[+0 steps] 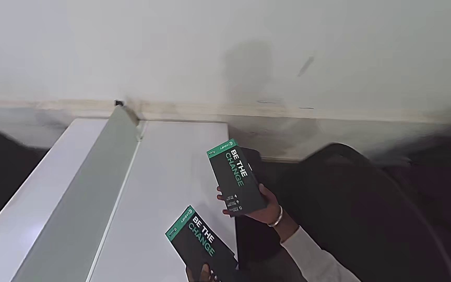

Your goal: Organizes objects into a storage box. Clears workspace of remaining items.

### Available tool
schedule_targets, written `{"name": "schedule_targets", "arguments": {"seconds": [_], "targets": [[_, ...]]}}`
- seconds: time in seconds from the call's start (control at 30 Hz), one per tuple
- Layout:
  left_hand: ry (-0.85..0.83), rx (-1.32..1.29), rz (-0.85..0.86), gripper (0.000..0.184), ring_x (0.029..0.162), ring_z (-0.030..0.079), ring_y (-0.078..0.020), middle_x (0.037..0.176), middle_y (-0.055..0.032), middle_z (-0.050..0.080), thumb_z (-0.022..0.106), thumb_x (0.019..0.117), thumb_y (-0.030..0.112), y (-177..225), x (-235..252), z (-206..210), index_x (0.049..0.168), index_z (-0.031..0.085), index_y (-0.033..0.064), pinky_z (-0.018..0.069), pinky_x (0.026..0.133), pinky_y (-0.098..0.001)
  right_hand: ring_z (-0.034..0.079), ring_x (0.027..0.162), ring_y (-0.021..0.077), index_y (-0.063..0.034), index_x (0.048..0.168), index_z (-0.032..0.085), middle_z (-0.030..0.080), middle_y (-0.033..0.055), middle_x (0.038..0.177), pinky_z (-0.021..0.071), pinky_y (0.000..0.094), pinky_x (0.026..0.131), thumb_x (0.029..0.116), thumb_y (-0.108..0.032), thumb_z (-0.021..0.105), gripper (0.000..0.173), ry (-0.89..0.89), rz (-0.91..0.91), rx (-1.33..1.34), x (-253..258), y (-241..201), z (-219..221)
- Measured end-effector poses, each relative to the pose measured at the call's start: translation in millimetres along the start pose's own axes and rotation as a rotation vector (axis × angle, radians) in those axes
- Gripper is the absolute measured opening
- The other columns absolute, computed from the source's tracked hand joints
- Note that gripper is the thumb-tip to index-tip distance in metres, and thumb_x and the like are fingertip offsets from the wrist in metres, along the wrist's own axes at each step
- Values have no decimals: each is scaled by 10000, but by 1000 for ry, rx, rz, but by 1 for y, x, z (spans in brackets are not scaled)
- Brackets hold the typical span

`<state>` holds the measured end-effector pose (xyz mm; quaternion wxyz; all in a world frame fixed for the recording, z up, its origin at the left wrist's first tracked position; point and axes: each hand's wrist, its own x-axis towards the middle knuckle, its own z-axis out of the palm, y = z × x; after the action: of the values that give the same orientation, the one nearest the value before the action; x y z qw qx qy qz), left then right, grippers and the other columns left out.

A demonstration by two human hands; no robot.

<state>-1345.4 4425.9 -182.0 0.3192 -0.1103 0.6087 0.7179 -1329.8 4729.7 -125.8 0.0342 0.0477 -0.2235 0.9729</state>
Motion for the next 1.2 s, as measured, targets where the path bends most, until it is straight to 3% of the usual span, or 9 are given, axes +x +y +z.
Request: {"name": "schedule_targets", "arguments": {"seconds": [0.17, 0.33, 0.5, 0.63, 0.7, 0.8, 0.9, 1.1, 1.2], "targets": [[-336, 194, 37, 900, 994, 635, -47, 1250, -115, 541, 617, 897, 331, 23, -45, 65, 1547, 79, 16, 576, 851, -281, 684, 1135, 114, -238, 1335, 648, 726, -21, 1227, 567, 337, 985, 932, -362, 717, 427, 210, -227, -375, -157, -49, 91], [-654, 321, 43, 875, 979, 652, -10, 1187, -54, 582, 597, 912, 323, 18, -122, 129, 1531, 74, -9, 571, 885, -257, 707, 994, 40, -165, 1324, 518, 739, -78, 1096, 591, 261, 899, 806, -303, 792, 602, 680, -436, -493, -294, -51, 193], [-961, 407, 45, 929, 1102, 605, 5, 1317, -86, 524, 593, 943, 365, -44, -225, 183, 1546, 2, -21, 530, 969, -236, 646, 1112, 29, -12, 1452, 391, 664, -34, 1235, 533, 254, 996, 843, -319, 753, 772, 872, -516, -668, -436, -17, 230], [-1138, 524, 24, 938, 1162, 553, 45, 1405, -138, 461, 521, 966, 439, -117, -319, 219, 1548, -27, -51, 492, 993, -194, 640, 1143, 51, 1, 1437, 434, 655, 12, 1270, 528, 254, 1010, 884, -346, 723, 714, 1070, -678, -672, -554, 12, 247], [-1267, 582, -10, 925, 1221, 526, 17, 1463, -160, 422, 448, 1005, 502, -149, -357, 231, 1556, -42, -56, 472, 1035, -214, 535, 1292, 124, -41, 1485, 457, 505, 103, 1435, 489, 300, 1065, 861, -469, 729, 804, 1255, -700, -741, -610, 31, 251], [-1477, 473, -146, 733, 1203, 603, -9, 1356, 31, 623, 459, 1014, 599, -190, -404, 249, 1520, 303, 93, 508, 1051, -269, 388, 1438, 227, -210, 1648, 206, 251, 170, 1617, 450, 393, 1120, 839, -515, 750, 1022, 1405, -714, -809, -678, 47, 260], [-1530, 454, -312, 511, 1060, 693, -15, 1109, 121, 754, 382, 1009, 641, -215, -456, 281, 1258, 620, 263, 568, 965, -265, 324, 1504, 201, -234, 1665, 66, 153, 133, 1694, 390, 413, 1181, 854, -497, 742, 1088, 1463, -746, -828, -727, 46, 266], [-1610, 245, -626, 425, 965, 732, -52, 1022, 58, 783, 595, 883, 661, -285, -487, 350, 1043, 781, 314, 605, 864, -283, 317, 1511, 188, -167, 1659, 129, 201, 126, 1687, 364, 403, 1205, 911, -657, 614, 1017, 1521, -923, -886, -799, 15, 245], [-1577, 181, -700, 406, 945, 740, -69, 1004, 37, 785, 661, 840, 637, -322, -496, 398, 1018, 786, 295, 617, 843, -298, 457, 1421, 193, -120, 1622, 269, 405, 122, 1589, 438, 397, 1151, 939, -689, 537, 928, 1551, -1003, -850, -839, -31, 222]]}}
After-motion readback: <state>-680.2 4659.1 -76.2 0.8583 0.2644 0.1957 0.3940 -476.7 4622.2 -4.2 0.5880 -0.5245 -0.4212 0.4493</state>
